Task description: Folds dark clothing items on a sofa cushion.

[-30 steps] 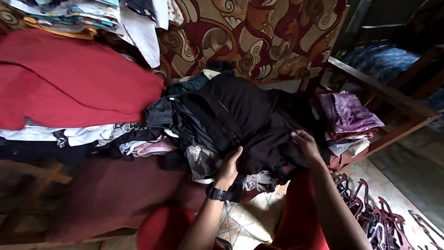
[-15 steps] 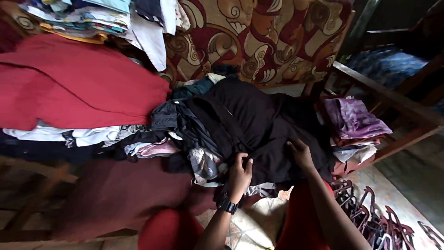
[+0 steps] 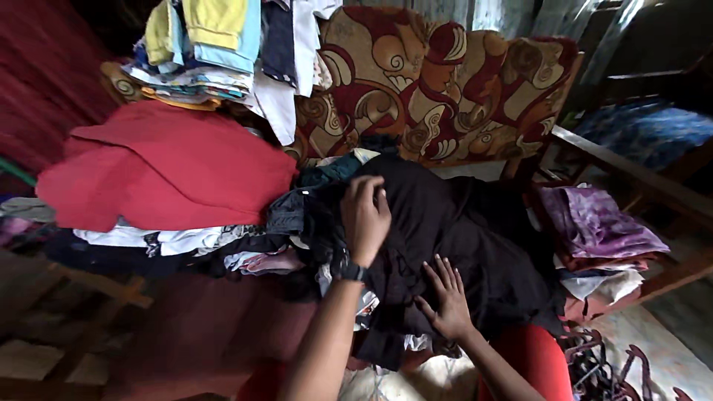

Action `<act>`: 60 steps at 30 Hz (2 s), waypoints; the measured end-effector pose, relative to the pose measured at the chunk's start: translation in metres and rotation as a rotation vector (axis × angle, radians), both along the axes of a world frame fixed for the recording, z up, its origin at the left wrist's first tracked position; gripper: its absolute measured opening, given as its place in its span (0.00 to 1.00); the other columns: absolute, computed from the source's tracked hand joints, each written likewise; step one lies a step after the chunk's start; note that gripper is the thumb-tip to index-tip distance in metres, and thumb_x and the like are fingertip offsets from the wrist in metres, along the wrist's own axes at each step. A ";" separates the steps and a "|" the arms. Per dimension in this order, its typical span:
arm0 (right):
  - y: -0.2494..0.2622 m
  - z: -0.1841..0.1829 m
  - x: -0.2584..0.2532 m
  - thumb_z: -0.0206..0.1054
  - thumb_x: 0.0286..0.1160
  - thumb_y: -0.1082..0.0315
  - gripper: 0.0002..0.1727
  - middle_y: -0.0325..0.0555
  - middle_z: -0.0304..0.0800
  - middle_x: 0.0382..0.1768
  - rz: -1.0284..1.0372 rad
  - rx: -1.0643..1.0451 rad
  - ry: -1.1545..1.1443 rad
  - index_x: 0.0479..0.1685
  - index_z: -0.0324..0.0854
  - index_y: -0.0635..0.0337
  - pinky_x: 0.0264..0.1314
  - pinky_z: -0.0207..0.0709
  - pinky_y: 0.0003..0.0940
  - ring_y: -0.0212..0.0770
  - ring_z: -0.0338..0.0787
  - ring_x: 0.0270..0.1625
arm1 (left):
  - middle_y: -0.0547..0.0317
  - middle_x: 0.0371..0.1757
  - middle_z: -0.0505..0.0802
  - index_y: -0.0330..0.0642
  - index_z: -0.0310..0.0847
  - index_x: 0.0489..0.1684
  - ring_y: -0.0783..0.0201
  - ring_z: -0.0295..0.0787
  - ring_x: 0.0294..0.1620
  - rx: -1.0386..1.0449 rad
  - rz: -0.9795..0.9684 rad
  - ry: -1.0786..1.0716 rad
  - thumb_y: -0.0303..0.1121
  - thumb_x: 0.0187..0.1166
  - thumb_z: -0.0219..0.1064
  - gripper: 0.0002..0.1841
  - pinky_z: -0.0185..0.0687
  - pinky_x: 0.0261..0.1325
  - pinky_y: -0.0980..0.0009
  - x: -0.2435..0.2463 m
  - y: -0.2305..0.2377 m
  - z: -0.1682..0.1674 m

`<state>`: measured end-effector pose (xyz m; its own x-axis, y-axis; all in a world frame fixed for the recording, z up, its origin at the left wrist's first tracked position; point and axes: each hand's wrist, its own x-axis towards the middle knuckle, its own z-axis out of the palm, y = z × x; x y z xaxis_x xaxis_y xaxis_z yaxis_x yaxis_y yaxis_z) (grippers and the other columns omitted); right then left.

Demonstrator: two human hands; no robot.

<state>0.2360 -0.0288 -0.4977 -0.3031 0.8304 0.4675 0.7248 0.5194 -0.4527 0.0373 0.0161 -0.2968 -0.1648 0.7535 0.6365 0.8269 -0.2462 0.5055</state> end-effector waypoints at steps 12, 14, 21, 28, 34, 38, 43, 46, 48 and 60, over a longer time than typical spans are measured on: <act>0.006 0.002 0.007 0.56 0.75 0.35 0.40 0.62 0.75 0.80 -0.009 0.029 0.359 0.72 0.83 0.59 0.83 0.60 0.68 0.63 0.72 0.83 | 0.44 0.47 0.93 0.41 0.92 0.44 0.42 0.88 0.57 -0.010 -0.067 0.299 0.33 0.82 0.67 0.08 0.77 0.64 0.41 0.013 0.082 -0.034; 0.022 0.036 0.008 0.57 0.78 0.44 0.34 0.66 0.80 0.71 -0.016 0.130 0.458 0.66 0.84 0.66 0.75 0.69 0.64 0.63 0.78 0.75 | 0.44 0.47 0.93 0.41 0.93 0.42 0.43 0.89 0.54 0.142 -0.099 0.275 0.31 0.80 0.69 0.07 0.79 0.59 0.43 0.012 0.082 -0.048; 0.161 0.170 -0.049 0.54 0.89 0.62 0.21 0.63 0.82 0.69 0.120 0.049 0.441 0.63 0.85 0.67 0.79 0.69 0.61 0.61 0.79 0.75 | 0.47 0.50 0.95 0.40 0.94 0.45 0.45 0.90 0.56 0.194 -0.104 0.248 0.35 0.77 0.72 0.10 0.77 0.65 0.42 0.010 0.074 -0.053; 0.249 0.206 -0.078 0.63 0.87 0.53 0.30 0.66 0.83 0.68 0.189 -0.655 0.413 0.74 0.75 0.71 0.76 0.73 0.54 0.56 0.83 0.71 | 0.28 0.76 0.78 0.23 0.73 0.72 0.38 0.71 0.82 0.438 0.026 -0.231 0.34 0.85 0.55 0.24 0.64 0.86 0.49 -0.003 0.084 -0.067; 0.226 0.237 -0.063 0.72 0.77 0.73 0.14 0.60 0.90 0.50 0.224 -0.267 0.540 0.55 0.82 0.75 0.62 0.81 0.44 0.44 0.88 0.52 | 0.21 0.81 0.71 0.16 0.62 0.79 0.36 0.64 0.87 0.436 0.037 -0.361 0.29 0.85 0.55 0.27 0.60 0.89 0.53 -0.005 0.087 -0.070; 0.197 0.258 -0.047 0.73 0.73 0.77 0.07 0.49 0.91 0.42 0.390 -0.052 0.540 0.45 0.86 0.72 0.52 0.84 0.28 0.29 0.88 0.42 | 0.25 0.84 0.70 0.22 0.60 0.84 0.35 0.61 0.89 0.337 0.081 -0.344 0.30 0.83 0.61 0.31 0.54 0.91 0.49 -0.003 0.086 -0.066; 0.179 0.263 -0.030 0.71 0.79 0.72 0.13 0.59 0.92 0.51 0.241 0.049 0.243 0.58 0.85 0.69 0.58 0.85 0.50 0.50 0.92 0.49 | 0.28 0.69 0.84 0.26 0.74 0.75 0.34 0.77 0.75 0.309 0.118 -0.282 0.30 0.78 0.69 0.26 0.67 0.82 0.45 -0.003 0.085 -0.064; 0.174 0.264 -0.031 0.66 0.82 0.70 0.19 0.63 0.86 0.65 0.118 -0.040 0.085 0.70 0.79 0.64 0.66 0.79 0.65 0.63 0.89 0.63 | 0.27 0.66 0.84 0.29 0.85 0.56 0.32 0.78 0.71 0.344 0.154 -0.240 0.29 0.75 0.71 0.15 0.73 0.77 0.44 -0.002 0.084 -0.063; 0.178 0.259 -0.036 0.71 0.80 0.65 0.21 0.63 0.86 0.66 0.227 -0.140 -0.009 0.69 0.82 0.65 0.72 0.77 0.62 0.61 0.87 0.67 | 0.29 0.68 0.84 0.34 0.90 0.53 0.32 0.78 0.72 0.323 0.177 -0.208 0.32 0.76 0.71 0.13 0.73 0.77 0.44 -0.001 0.085 -0.060; 0.134 0.209 -0.027 0.58 0.84 0.70 0.13 0.64 0.90 0.54 0.208 0.146 -0.414 0.48 0.88 0.68 0.73 0.67 0.64 0.63 0.87 0.63 | 0.31 0.73 0.82 0.37 0.92 0.40 0.30 0.73 0.77 0.381 0.101 -0.168 0.25 0.66 0.72 0.08 0.68 0.79 0.41 -0.001 0.082 -0.071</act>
<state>0.2086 0.1048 -0.2891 -0.6408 0.6676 0.3791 0.7030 0.7087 -0.0597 0.0362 0.0984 -0.3681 -0.3505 0.4442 0.8245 0.7706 -0.3636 0.5235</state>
